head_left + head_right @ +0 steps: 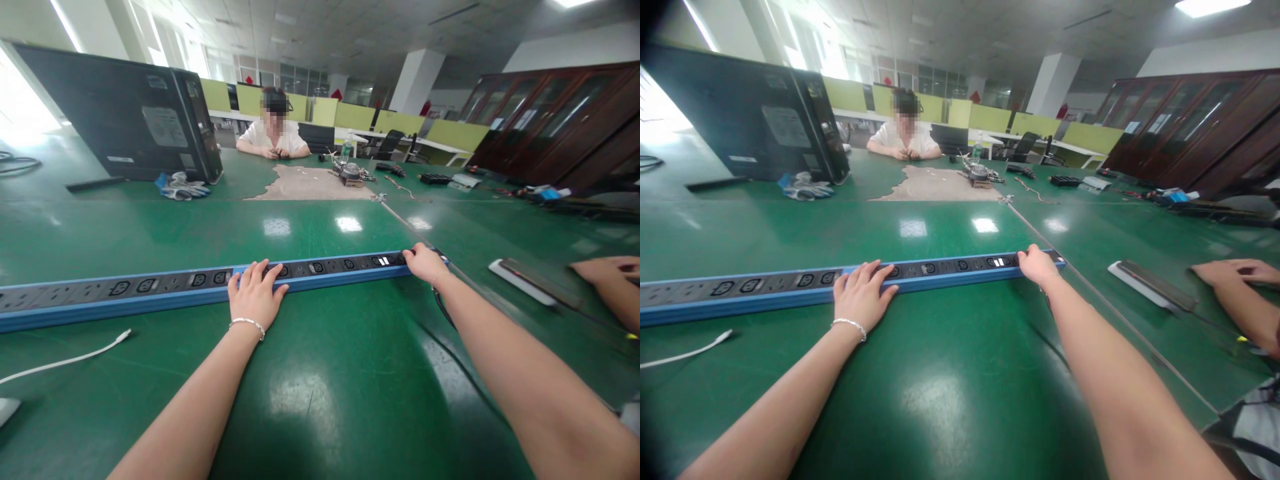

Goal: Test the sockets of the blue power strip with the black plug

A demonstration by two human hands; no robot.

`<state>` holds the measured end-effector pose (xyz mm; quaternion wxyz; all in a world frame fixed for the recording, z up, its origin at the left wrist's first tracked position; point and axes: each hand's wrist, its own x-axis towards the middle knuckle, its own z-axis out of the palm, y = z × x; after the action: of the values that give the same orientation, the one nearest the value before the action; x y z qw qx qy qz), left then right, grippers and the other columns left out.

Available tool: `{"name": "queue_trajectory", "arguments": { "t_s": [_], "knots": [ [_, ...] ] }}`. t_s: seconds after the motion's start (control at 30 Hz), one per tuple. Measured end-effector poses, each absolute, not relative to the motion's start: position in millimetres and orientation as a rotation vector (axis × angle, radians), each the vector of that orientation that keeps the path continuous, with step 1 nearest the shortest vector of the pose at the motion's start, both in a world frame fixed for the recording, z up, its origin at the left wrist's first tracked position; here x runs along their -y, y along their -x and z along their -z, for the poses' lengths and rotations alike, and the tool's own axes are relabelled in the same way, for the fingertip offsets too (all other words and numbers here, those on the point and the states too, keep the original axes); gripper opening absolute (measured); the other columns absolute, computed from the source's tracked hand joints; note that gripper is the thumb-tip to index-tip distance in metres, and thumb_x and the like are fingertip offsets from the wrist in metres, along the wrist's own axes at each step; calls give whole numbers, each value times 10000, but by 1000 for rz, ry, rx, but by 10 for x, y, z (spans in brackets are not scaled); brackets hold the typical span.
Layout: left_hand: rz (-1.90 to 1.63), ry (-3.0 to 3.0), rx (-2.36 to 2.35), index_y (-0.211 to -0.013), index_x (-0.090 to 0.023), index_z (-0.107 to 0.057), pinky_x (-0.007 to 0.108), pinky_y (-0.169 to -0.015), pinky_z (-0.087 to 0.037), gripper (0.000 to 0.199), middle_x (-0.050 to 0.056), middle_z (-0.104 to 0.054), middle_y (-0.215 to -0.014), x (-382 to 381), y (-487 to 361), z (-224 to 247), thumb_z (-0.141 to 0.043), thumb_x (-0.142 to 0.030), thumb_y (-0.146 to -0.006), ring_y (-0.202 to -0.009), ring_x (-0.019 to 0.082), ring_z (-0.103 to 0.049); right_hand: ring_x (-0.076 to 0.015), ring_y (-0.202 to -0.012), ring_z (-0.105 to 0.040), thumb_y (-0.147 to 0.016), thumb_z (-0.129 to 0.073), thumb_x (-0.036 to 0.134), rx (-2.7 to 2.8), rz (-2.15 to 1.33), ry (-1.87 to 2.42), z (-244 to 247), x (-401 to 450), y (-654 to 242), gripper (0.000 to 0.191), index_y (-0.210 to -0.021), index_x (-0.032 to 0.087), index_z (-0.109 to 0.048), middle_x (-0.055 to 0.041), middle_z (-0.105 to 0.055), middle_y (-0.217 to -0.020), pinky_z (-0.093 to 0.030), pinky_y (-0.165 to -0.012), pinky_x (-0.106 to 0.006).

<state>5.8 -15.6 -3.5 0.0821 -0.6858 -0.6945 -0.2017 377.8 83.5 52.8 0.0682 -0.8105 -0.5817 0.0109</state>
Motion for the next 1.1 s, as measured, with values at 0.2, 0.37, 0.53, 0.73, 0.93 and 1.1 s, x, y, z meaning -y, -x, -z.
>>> {"name": "queue_trajectory", "arguments": {
  "t_s": [0.2, 0.37, 0.53, 0.73, 0.93, 1.1],
  "knots": [
    [594, 2053, 2084, -1276, -333, -513, 496, -1059, -221, 432, 38, -472, -1403, 152, -55, 39, -453, -463, -868, -1303, 261, -380, -242, -811, -620, -885, -396, 418, 1562, 152, 2319, -998, -713, -3939, 358, -948, 134, -604, -151, -663, -886, -419, -650, -291],
    [595, 2060, 2081, -1265, -323, -523, 506, -1049, -230, 427, 52, -479, -1394, 146, -56, 47, -442, -462, -870, -1304, 266, -380, -164, -585, -577, -908, -395, 414, 1498, -77, 2290, -1014, -525, -3884, 339, -890, 138, -591, -61, -616, -653, -393, -584, -258],
    [593, 2060, 2068, -1273, -319, -516, 502, -1055, -223, 432, 47, -475, -1398, 157, -61, 37, -427, -462, -874, -1300, 266, -382, -154, -606, -594, -937, -348, 453, 1611, -226, 2229, -667, -366, -3485, 380, -890, 144, -563, -74, -643, -697, -405, -612, -249],
    [571, 2068, 2077, -1279, -318, -512, 504, -1052, -227, 440, 51, -468, -1403, 156, -58, 31, -417, -468, -876, -1302, 270, -377, -236, -844, -635, -950, -306, 405, 1935, -157, 2184, -537, -220, -2994, 352, -1038, 135, -514, -156, -676, -903, -408, -676, -277],
    [589, 2067, 2068, -1274, -318, -517, 504, -1051, -227, 439, 52, -469, -1402, 156, -58, 36, -414, -472, -876, -1303, 272, -375, -229, -840, -626, -915, -369, 425, 1935, -113, 2085, -567, -311, -2927, 286, -997, 208, -537, -99, -681, -919, -412, -696, -284],
    [596, 2071, 2078, -1281, -320, -509, 508, -1053, -221, 443, 49, -464, -1406, 156, -56, 36, -423, -468, -873, -1305, 269, -372, -193, -789, -614, -893, -400, 361, 1859, -225, 1963, -501, -442, -2968, 241, -1019, 231, -558, -47, -675, -864, -410, -695, -265]
  ]
}}
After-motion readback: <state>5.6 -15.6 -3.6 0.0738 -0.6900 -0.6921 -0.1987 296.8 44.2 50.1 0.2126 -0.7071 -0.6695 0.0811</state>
